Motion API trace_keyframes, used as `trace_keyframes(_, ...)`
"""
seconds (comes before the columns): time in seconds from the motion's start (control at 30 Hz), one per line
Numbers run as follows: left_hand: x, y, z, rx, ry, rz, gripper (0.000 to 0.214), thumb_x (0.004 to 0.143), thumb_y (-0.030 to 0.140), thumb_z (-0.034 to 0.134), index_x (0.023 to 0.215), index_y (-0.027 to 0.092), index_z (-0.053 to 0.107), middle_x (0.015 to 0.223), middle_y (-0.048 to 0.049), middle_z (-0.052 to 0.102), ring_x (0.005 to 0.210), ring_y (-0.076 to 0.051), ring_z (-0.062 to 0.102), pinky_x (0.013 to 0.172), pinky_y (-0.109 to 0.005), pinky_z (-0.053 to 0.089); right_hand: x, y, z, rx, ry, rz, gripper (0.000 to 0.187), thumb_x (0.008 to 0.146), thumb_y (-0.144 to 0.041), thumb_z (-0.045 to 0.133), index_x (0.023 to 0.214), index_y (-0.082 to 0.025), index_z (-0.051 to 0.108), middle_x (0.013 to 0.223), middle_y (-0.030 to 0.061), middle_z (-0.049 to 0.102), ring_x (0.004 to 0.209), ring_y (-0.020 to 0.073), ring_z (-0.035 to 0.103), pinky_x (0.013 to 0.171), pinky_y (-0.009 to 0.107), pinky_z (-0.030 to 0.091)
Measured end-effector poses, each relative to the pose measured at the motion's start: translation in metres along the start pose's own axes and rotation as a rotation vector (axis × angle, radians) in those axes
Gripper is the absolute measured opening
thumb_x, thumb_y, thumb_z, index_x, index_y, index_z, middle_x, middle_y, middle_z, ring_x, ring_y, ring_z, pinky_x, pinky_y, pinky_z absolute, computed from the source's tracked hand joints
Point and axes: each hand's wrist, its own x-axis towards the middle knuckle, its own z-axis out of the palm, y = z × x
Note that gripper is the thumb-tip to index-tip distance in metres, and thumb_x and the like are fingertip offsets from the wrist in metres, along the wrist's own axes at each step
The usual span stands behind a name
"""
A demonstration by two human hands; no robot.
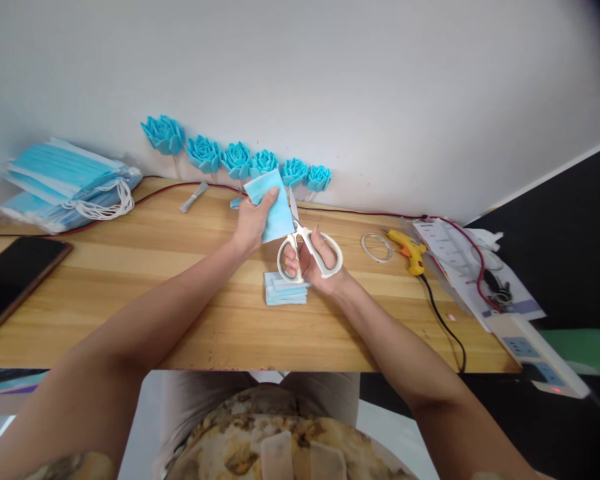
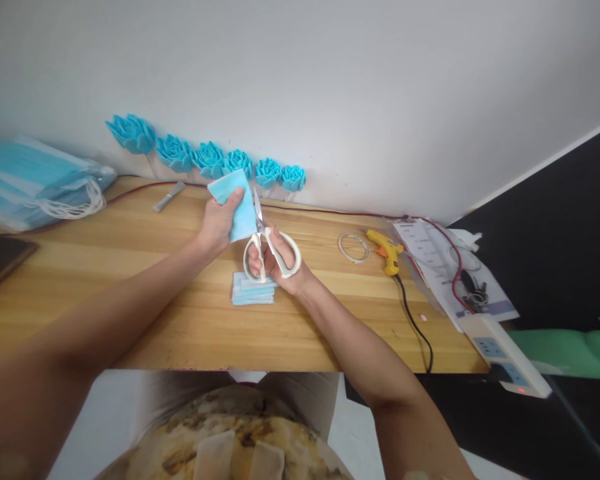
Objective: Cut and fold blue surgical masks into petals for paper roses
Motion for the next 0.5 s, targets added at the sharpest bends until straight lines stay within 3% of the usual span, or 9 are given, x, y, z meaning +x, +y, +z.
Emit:
trace_keyframes(0.2, -0.008, 0.002, 0.006, -0.037, -0.015, -0.048, 0.043, 0.063, 0.048, 0.088, 0.073, 0.015, 0.062, 0.062, 0.0018, 0.063, 0.055, -0.011, 0.059, 0.055, -0.023, 0.051, 0.003, 0.003, -0.003, 0.020, 0.082, -0.032, 0.054, 0.085, -0.075, 0.053, 0.088, -0.021, 0.056, 0.063, -0.0032, 0.051, 0.052, 0.0116, 0.045, 0.052, 0.026, 0.042)
trace_keyframes(0.33, -0.012, 0.004, 0.009, -0.064, -0.027, -0.055, 0.044, 0.061, 0.048, 0.089, 0.072, 0.015, 0.061, 0.061, 0.0027, 0.062, 0.052, -0.009, 0.057, 0.053, -0.022, 0.050, 0.004, 0.002, -0.004, 0.016, 0.072, -0.033, 0.055, 0.084, -0.076, 0.054, 0.082, -0.021, 0.055, 0.059, -0.0031, 0.049, 0.052, 0.0119, 0.046, 0.052, 0.026, 0.041)
trace_keyframes(0.5, -0.009, 0.003, 0.007, -0.058, -0.016, -0.041, 0.042, 0.060, 0.046, 0.090, 0.069, 0.015, 0.062, 0.061, 0.0023, 0.064, 0.051, -0.009, 0.056, 0.052, -0.021, 0.050, 0.003, 0.003, -0.002, 0.048, 0.080, -0.070, 0.051, 0.085, -0.072, 0.056, 0.091, -0.022, 0.058, 0.063, -0.0034, 0.051, 0.053, 0.0110, 0.045, 0.049, 0.026, 0.040)
